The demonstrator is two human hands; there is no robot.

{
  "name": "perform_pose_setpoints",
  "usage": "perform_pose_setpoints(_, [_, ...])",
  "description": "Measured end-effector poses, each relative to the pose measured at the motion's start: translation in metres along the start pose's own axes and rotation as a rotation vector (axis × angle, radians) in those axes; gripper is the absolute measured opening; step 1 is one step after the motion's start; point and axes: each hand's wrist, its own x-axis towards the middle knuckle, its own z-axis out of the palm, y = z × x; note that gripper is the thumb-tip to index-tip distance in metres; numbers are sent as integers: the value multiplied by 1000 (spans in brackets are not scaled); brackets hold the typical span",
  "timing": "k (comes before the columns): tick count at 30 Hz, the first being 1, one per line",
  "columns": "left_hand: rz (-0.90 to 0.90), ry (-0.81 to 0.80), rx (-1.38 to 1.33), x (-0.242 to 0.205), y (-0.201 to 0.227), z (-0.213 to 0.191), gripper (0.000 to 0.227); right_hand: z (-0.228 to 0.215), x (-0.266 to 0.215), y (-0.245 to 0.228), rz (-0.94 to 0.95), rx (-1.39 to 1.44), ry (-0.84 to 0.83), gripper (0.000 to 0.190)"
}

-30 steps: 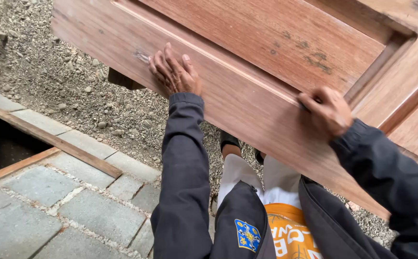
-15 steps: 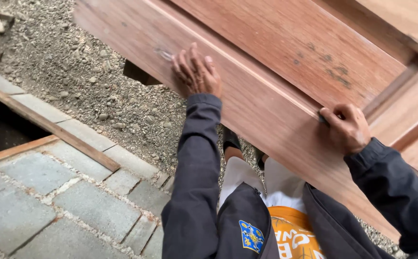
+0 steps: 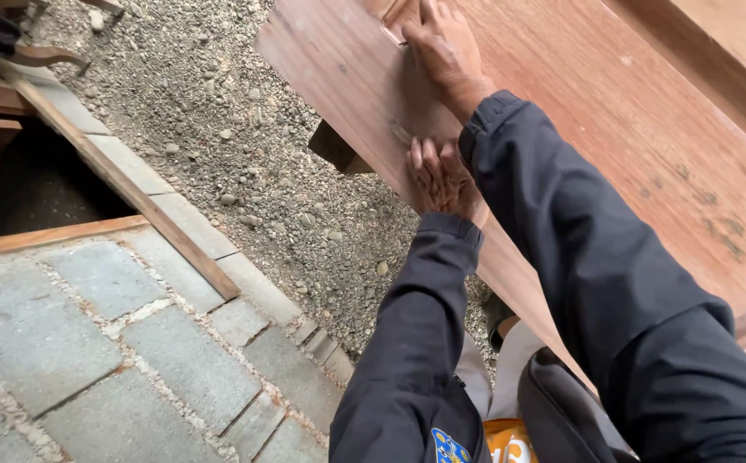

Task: Sanding the surface and recessed panels of a wooden door using sandpaper

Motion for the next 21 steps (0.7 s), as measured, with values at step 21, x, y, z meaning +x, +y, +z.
perform_pose_setpoints(21, [-3,38,-66,14,3,-20,15,-38,-6,-7,-31,198,30,7])
